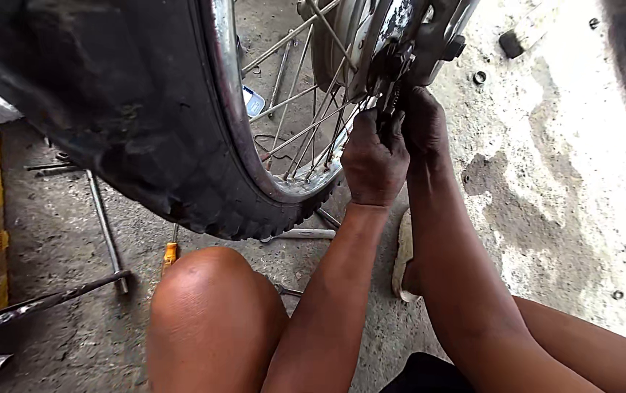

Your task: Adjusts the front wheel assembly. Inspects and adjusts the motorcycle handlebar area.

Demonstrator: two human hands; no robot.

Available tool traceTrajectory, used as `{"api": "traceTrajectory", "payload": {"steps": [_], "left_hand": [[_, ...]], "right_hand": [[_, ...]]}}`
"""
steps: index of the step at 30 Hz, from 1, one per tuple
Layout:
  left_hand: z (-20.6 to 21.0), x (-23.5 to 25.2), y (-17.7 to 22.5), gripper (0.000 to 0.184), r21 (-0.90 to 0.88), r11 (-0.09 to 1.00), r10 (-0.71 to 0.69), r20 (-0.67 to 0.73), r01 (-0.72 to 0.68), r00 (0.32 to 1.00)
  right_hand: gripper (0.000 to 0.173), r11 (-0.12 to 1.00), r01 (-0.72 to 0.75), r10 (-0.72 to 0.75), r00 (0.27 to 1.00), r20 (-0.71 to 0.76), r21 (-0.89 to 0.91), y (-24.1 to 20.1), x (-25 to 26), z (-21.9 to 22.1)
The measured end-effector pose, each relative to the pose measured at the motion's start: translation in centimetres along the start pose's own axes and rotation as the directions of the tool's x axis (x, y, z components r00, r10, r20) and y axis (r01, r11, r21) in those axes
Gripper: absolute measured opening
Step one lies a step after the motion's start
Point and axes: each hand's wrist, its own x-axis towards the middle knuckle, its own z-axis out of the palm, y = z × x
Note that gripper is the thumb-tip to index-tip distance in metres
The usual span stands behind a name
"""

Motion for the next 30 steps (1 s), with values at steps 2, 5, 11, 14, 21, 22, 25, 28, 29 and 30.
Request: {"api": "traceTrajectory", "payload": {"steps": [2, 5, 11, 14, 21, 22, 25, 28, 29, 30], "left_hand": [[0.0, 0.1, 0.1, 0.017, 0.020, 1.000, 0.010, 0.011, -0.010, 1.000], [-0.1, 0.4, 0.1, 0.017, 0.056, 0.998, 0.033, 0.041, -0.035, 0.999], [-0.3, 0.7, 0.0, 0.018, 0.038, 0.999, 0.035, 0.065, -0.038, 0.997], [-0.7, 0.7, 0.0, 0.018, 0.052, 0.997, 0.045, 0.096, -0.050, 0.994], [-0.9, 1.4, 0.4, 0.017, 0.097, 0.993, 0.045, 0.166, -0.062, 0.985], [-1.0, 1.5, 0.3, 0.016, 0.103, 0.991, 0.062, 0.173, -0.081, 0.983], [-1.8, 1.4, 0.8, 0.016, 0.119, 0.990, 0.042, 0.253, -0.075, 0.967], [-2.7, 1.7, 1.3, 0.019, 0.160, 0.986, -0.014, 0.319, -0.040, 0.948], [-2.9, 1.8, 1.3, 0.020, 0.166, 0.986, -0.022, 0.334, -0.036, 0.942], [-3.1, 1.9, 1.0, 0.021, 0.152, 0.988, -0.024, 0.349, -0.031, 0.937]], "right_hand": [[0.025, 0.999, -0.017, 0.016, 1.000, -0.021, -0.029, -0.6, -0.4, 0.7], [0.023, 0.999, -0.011, 0.011, 1.000, 0.009, -0.038, -0.8, -0.3, 0.6], [0.018, 1.000, 0.001, -0.001, 1.000, -0.021, -0.001, -0.5, -0.4, 1.0], [0.016, 0.999, -0.003, 0.003, 1.000, -0.022, 0.033, -0.5, -0.4, 1.1], [0.014, 0.996, -0.005, 0.005, 1.000, -0.006, 0.093, -0.5, -0.1, 1.1], [0.014, 0.996, -0.005, 0.005, 1.000, -0.005, 0.092, -0.5, 0.0, 1.1], [0.014, 0.997, -0.025, 0.024, 1.000, 0.007, 0.078, -0.6, -0.2, 0.9], [0.016, 0.993, -0.055, 0.055, 0.998, 0.004, 0.101, -0.3, 0.0, 0.9], [0.018, 0.991, -0.067, 0.068, 0.998, -0.005, 0.119, -0.2, -0.1, 1.0], [0.018, 0.988, -0.073, 0.076, 0.997, -0.018, 0.134, -0.1, -0.2, 1.2]]}}
